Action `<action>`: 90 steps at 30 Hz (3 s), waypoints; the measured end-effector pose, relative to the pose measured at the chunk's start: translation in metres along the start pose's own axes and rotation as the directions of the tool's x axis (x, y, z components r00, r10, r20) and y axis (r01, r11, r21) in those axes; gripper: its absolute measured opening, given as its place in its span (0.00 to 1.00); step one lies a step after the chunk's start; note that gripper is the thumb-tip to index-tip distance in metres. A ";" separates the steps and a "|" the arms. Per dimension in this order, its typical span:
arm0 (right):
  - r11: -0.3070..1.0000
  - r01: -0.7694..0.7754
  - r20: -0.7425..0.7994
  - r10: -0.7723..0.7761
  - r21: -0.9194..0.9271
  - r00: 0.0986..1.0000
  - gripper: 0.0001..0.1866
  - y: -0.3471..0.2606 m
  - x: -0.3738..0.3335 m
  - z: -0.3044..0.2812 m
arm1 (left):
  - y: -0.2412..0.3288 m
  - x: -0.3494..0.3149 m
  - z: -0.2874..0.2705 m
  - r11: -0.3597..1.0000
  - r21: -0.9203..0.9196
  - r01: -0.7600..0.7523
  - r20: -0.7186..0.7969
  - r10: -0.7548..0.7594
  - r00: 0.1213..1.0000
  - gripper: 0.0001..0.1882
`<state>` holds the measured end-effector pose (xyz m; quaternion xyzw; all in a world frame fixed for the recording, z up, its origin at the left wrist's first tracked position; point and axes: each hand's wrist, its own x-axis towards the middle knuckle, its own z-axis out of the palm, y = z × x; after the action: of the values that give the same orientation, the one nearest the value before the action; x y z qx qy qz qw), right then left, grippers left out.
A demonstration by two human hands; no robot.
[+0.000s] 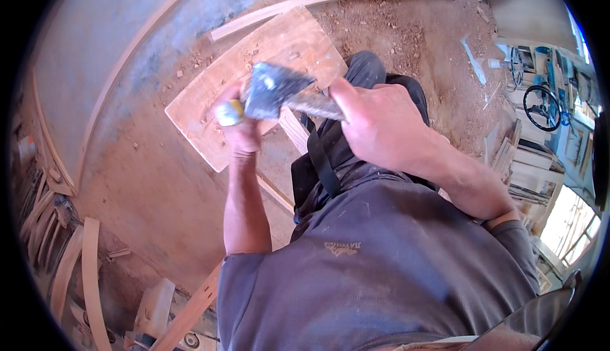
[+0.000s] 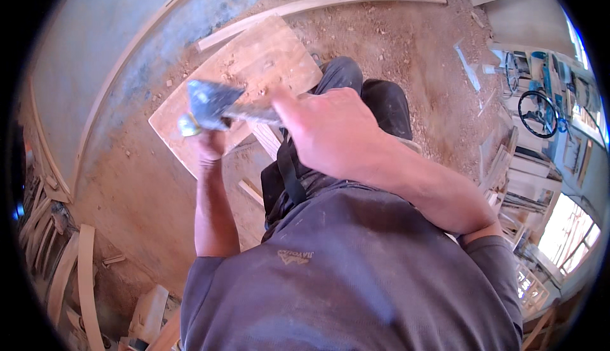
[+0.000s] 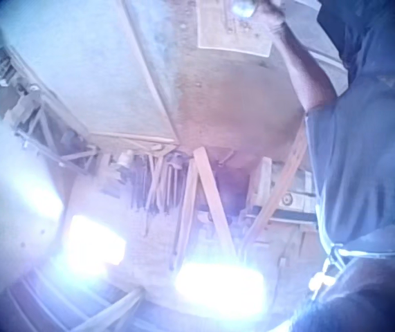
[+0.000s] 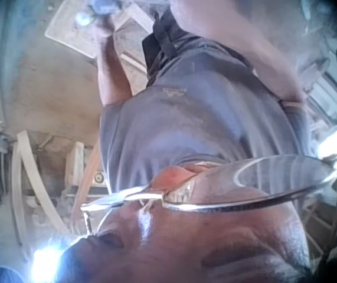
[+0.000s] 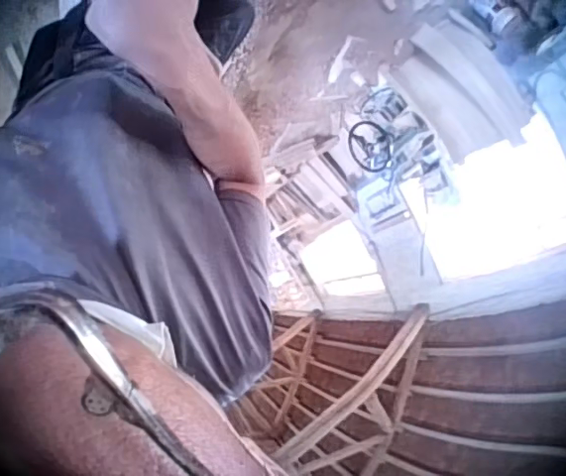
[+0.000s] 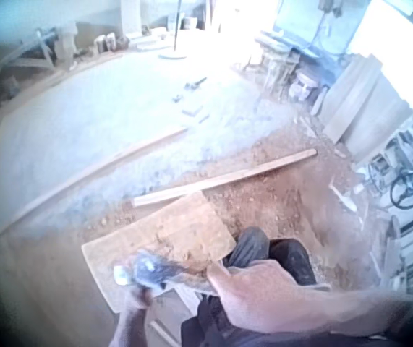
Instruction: The person uses a hammer and a chisel to carve a recess in a piece of wood. They hold the chisel handle with one hand and strike it repeatedly with a hammer to remove small chunks and shavings, moving the tool across the wood surface to shape it.
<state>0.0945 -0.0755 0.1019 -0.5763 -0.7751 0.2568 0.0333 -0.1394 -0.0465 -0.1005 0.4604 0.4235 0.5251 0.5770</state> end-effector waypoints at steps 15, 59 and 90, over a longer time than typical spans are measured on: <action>0.639 -0.744 0.269 0.695 0.194 0.667 0.23 0.058 -0.091 0.060 | 0.073 0.028 -0.016 0.967 -0.250 0.047 -0.107 -0.076 0.991 0.26; 0.979 0.195 -0.456 -0.146 0.061 0.878 0.14 -0.007 -0.015 -0.019 | 0.038 0.006 0.067 0.956 0.270 -0.113 0.148 0.075 0.986 0.16; 0.803 -0.525 0.074 0.528 0.282 0.846 0.19 0.030 -0.033 0.032 | 0.047 0.030 -0.003 0.953 -0.296 0.060 -0.109 -0.097 0.989 0.05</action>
<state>0.1210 -0.1112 0.0696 -0.7583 -0.5381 0.3648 0.0485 -0.1501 -0.0157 -0.0557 0.3199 0.3938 0.5857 0.6321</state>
